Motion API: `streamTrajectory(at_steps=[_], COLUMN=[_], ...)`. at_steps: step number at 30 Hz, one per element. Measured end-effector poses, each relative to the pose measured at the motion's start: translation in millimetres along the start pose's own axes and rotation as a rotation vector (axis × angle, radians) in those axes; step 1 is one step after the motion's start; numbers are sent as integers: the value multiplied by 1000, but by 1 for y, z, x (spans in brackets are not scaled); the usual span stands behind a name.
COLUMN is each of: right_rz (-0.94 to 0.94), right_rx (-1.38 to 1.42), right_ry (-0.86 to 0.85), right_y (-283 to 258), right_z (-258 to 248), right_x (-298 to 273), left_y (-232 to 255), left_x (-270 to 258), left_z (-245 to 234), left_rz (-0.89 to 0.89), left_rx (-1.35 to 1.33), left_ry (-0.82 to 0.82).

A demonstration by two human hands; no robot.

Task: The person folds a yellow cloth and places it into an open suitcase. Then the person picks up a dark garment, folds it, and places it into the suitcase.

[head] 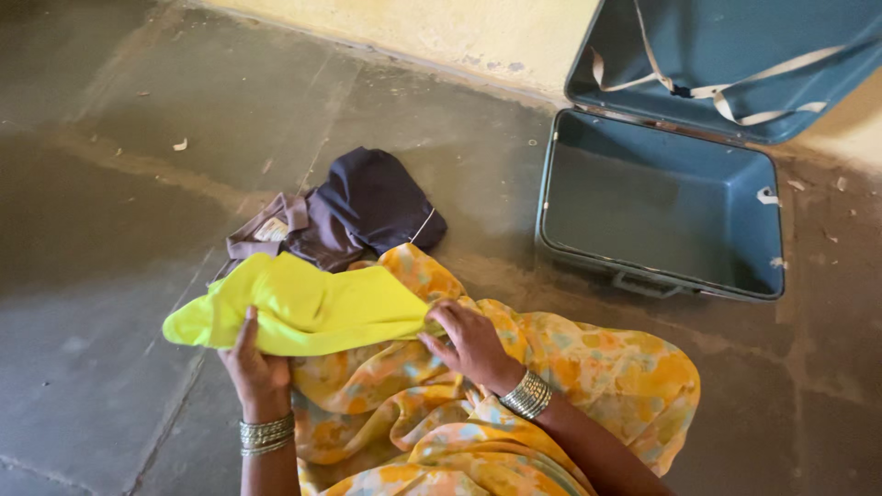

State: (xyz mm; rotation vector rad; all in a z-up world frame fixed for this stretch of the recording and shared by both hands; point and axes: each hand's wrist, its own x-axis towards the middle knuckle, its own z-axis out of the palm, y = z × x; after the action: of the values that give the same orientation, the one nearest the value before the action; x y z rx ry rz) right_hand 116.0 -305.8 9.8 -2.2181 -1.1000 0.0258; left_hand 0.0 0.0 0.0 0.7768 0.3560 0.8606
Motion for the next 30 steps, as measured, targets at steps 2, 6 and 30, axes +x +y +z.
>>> streamTrajectory(at_steps=[2,6,30], right_rz=[-100,-180,334], right_rx=[-39,100,1391], right_ry=[105,109,-123], right_y=[-19,-56,-46], right_z=[-10,-15,-25], right_x=[14,41,13], left_y=[0,-6,9], left_x=[0,-7,-70], left_z=[0,3,61], left_rz=[-39,-103,-396], left_rx=[-10,-23,-35], left_ry=[-17,-63,-869])
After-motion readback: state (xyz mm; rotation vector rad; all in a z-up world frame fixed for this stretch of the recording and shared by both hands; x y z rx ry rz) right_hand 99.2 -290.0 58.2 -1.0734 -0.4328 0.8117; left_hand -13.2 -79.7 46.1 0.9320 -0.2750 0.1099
